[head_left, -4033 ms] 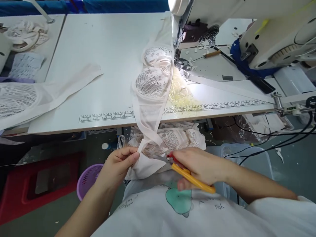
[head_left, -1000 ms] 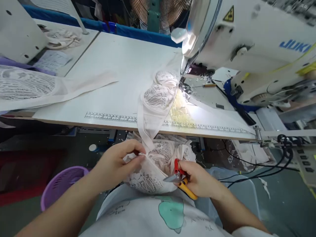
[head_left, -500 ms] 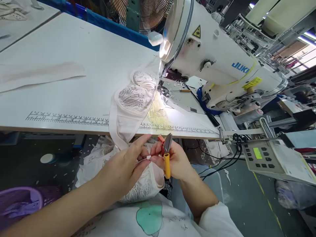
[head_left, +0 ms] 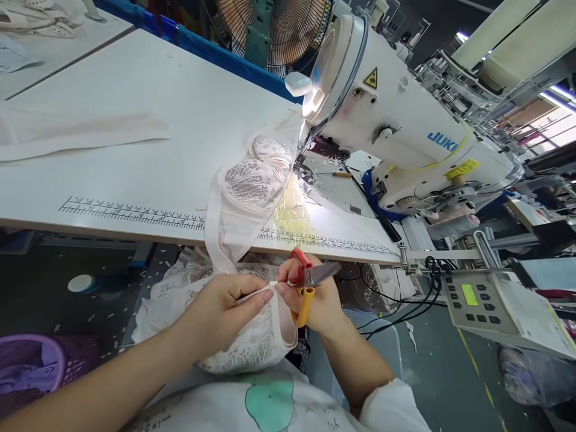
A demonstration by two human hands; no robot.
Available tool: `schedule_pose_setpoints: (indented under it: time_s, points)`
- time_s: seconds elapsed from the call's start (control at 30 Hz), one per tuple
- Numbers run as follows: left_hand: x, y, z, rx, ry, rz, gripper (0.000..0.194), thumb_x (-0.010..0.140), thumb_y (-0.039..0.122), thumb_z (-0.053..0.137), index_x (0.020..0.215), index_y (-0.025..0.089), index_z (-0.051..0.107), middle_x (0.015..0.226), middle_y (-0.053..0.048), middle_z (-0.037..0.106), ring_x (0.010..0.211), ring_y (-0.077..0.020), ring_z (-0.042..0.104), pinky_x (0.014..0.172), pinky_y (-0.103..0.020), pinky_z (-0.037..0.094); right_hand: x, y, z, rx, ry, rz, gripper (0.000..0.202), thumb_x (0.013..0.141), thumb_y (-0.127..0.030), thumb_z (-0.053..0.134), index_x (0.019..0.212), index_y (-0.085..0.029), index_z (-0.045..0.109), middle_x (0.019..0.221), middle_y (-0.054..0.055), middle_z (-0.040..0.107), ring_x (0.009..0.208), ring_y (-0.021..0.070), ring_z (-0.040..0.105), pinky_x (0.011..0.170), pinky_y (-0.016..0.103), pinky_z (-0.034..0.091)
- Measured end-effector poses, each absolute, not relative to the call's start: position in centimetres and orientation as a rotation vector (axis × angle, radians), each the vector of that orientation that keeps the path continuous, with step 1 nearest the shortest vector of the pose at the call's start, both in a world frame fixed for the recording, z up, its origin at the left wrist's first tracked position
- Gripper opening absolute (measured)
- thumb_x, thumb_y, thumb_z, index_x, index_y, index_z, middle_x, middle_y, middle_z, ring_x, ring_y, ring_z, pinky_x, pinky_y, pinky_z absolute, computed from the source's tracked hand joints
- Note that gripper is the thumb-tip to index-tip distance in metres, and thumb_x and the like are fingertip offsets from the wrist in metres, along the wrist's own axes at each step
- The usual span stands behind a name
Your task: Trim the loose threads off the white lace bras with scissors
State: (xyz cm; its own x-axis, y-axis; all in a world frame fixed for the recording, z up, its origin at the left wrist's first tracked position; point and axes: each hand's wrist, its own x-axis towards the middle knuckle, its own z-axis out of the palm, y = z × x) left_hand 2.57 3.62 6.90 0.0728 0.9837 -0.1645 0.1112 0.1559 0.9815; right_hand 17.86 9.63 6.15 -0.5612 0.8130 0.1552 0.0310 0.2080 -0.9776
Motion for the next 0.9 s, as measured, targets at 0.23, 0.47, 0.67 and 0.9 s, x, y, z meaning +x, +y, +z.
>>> schedule_pose_setpoints:
  time_s: [0.23,0.47,0.67,0.9]
  points:
    - [0.7,3.8,7.3,1.114,1.318,0.693,0.034,0.072,0.047,0.046,0.055,0.017,0.048,0.05,0.004,0.03,0.044,-0.0094,0.029,0.042,-0.023,0.022,20.6,11.1,5.7,-0.577,-2.548,1.587,0.067,0.066,-0.085,0.027,0.076,-0.019,0.038,0.07,0.001,0.043,0.059,0.0124,0.041,0.054,0.027,0.038]
    - [0.1,4.3,7.1,1.12,1.273,0.64,0.035,0.073,0.041,0.047,0.051,0.019,0.031,0.051,0.005,0.021,0.048,-0.0084,0.02,0.045,-0.024,0.015,21.2,10.1,5.2,-0.704,-2.846,1.45,0.073,0.06,-0.09,0.013,0.07,-0.02,0.031,0.065,0.0,0.043,0.056,0.0123,0.04,0.052,0.026,0.036]
    - [-0.2,4.4,7.1,1.116,1.236,0.636,0.033,0.072,0.038,0.048,0.05,0.019,0.032,0.054,0.005,0.022,0.05,-0.009,0.02,0.047,-0.025,0.015,20.8,10.0,5.3,-0.76,-2.895,1.401,0.076,0.058,-0.091,0.009,0.068,-0.019,0.034,0.063,0.0,0.044,0.056,0.0122,0.042,0.05,0.025,0.034]
    - [-0.6,4.3,6.3,1.082,1.208,0.624,0.032,0.072,0.038,0.05,0.051,0.018,0.036,0.055,0.005,0.024,0.052,-0.0093,0.022,0.048,-0.024,0.016,21.0,9.9,5.4,-0.786,-2.861,1.468,0.074,0.058,-0.091,0.014,0.066,-0.02,0.032,0.06,-0.002,0.04,0.053,0.0105,0.038,0.05,0.024,0.031]
